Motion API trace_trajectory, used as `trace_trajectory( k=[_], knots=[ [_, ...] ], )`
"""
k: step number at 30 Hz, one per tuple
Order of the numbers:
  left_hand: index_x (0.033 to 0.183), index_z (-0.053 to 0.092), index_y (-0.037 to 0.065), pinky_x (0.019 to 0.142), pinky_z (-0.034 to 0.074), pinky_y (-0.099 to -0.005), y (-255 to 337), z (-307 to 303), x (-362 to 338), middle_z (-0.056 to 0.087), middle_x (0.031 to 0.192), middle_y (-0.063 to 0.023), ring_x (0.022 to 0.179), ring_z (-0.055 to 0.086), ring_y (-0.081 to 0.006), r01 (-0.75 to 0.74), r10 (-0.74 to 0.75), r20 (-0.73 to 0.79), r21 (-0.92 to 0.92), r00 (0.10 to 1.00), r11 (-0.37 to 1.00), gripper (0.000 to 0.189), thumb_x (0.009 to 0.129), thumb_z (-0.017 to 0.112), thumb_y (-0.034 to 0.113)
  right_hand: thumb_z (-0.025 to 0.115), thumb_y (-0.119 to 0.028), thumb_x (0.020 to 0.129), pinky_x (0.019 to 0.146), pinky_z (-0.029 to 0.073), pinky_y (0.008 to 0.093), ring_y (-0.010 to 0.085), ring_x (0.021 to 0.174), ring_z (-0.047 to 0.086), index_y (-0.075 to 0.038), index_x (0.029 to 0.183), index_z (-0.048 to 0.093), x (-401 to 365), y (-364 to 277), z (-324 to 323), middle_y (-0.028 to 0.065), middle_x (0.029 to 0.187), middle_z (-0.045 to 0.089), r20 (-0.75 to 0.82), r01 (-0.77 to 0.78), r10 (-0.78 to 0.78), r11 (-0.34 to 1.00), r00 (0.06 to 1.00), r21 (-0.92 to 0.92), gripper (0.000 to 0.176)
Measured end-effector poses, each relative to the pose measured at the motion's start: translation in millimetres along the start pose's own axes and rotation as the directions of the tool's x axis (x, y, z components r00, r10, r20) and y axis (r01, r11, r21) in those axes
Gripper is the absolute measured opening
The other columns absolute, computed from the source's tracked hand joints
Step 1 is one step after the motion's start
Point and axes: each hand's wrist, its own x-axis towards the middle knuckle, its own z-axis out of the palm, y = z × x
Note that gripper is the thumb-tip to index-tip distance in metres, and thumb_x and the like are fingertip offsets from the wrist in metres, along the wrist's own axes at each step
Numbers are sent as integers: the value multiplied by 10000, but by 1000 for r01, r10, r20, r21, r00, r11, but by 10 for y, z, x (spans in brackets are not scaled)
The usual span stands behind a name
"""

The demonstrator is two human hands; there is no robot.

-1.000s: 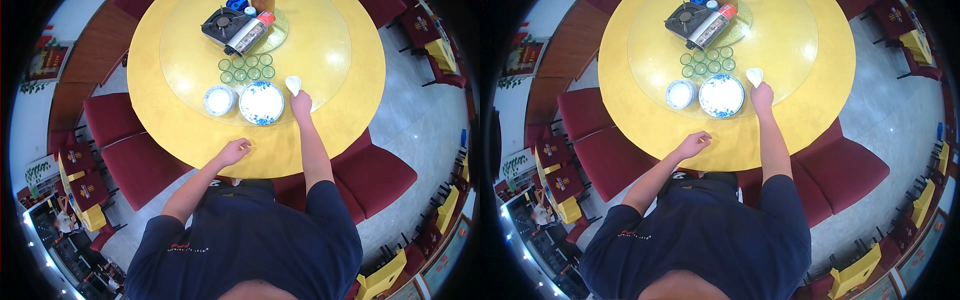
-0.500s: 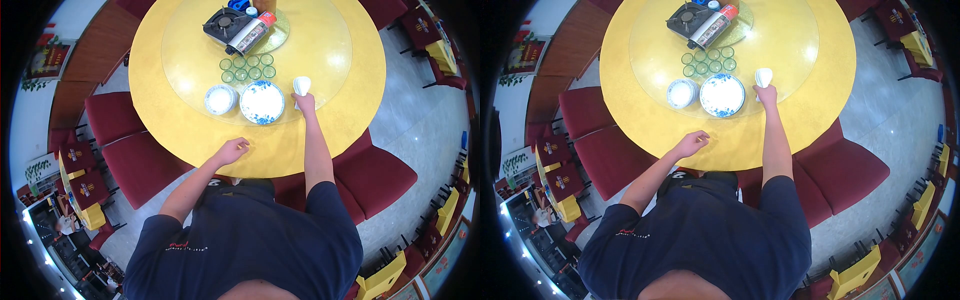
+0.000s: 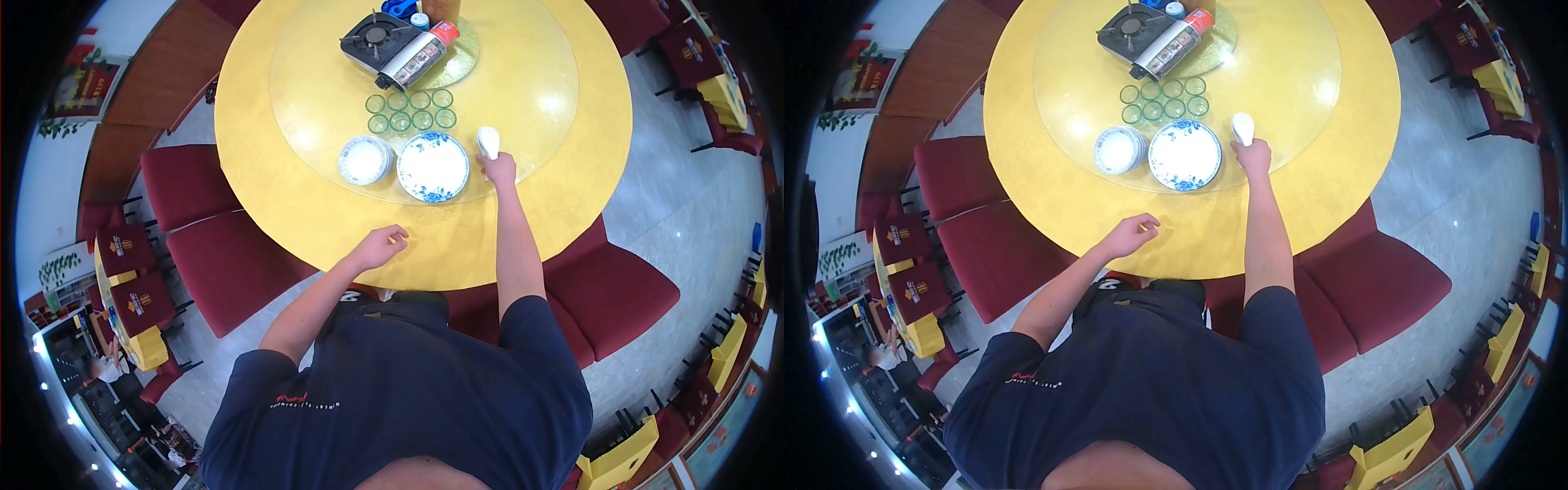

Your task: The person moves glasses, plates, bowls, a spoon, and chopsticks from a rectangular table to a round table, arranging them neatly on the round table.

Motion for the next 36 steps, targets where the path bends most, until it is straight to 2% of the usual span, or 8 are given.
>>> trace_trajectory(
  k=[7,13,15,19,25,30,33,36],
  knots=[
    [979,540,35,612,432,-260,-40,0,-20,569,818,-58,622,510,-126,-8,8,-9,-15,1000,1000,263,782,540,210,668,-299,642,476,443,273,145,461,555,4,662,611,57,66,48,72,533,580,2,-31,31,999,1000,11,309],
    [979,540,35,620,434,-263,-32,6,-36,570,820,-59,630,512,-130,-9,8,-10,-22,1000,1000,261,784,539,210,686,-195,647,436,398,252,117,464,510,6,710,599,91,178,144,44,558,545,70,-57,41,966,997,251,228],
    [979,541,36,620,434,-262,-31,7,-34,569,821,-59,631,512,-129,-8,8,-10,-27,1000,1000,262,783,540,210,689,-264,627,511,441,297,171,528,569,-3,754,617,115,259,219,90,621,595,-47,70,-59,964,997,257,299],
    [979,541,37,620,434,-262,-19,10,-33,568,820,-58,631,511,-128,3,-3,-7,-28,1000,1000,266,779,542,212,677,-260,646,523,441,300,179,563,580,-4,795,617,53,234,226,95,642,598,-93,105,-87,970,992,219,303],
    [979,543,39,618,433,-259,-41,26,-44,567,816,-60,625,510,-126,-7,7,-5,-40,1000,999,268,776,545,214,673,-233,677,448,408,268,125,506,547,-7,741,611,-18,161,195,58,583,575,18,-32,28,967,999,254,244],
    [980,544,39,619,432,-257,-48,32,-77,565,817,-59,624,507,-125,-7,7,-7,-49,1000,999,271,776,546,217,674,-285,664,554,451,306,200,587,588,-9,785,595,-50,134,180,112,659,602,-84,92,-97,994,992,-62,312],
    [981,544,39,623,432,-257,-70,33,-86,563,819,-59,629,506,-125,-6,6,-10,-55,1000,998,274,776,547,219,669,-279,657,662,450,375,307,770,579,-15,865,556,-222,-23,124,164,804,603,-175,140,-152,987,973,-79,355],
    [982,544,39,628,432,-258,-97,51,-117,563,822,-59,633,506,-126,-4,4,-12,-60,1000,998,275,776,549,220,661,-273,666,671,448,377,308,781,577,-18,907,525,-254,-11,152,166,825,599,-190,132,-145,988,971,-80,376]
  ],
)
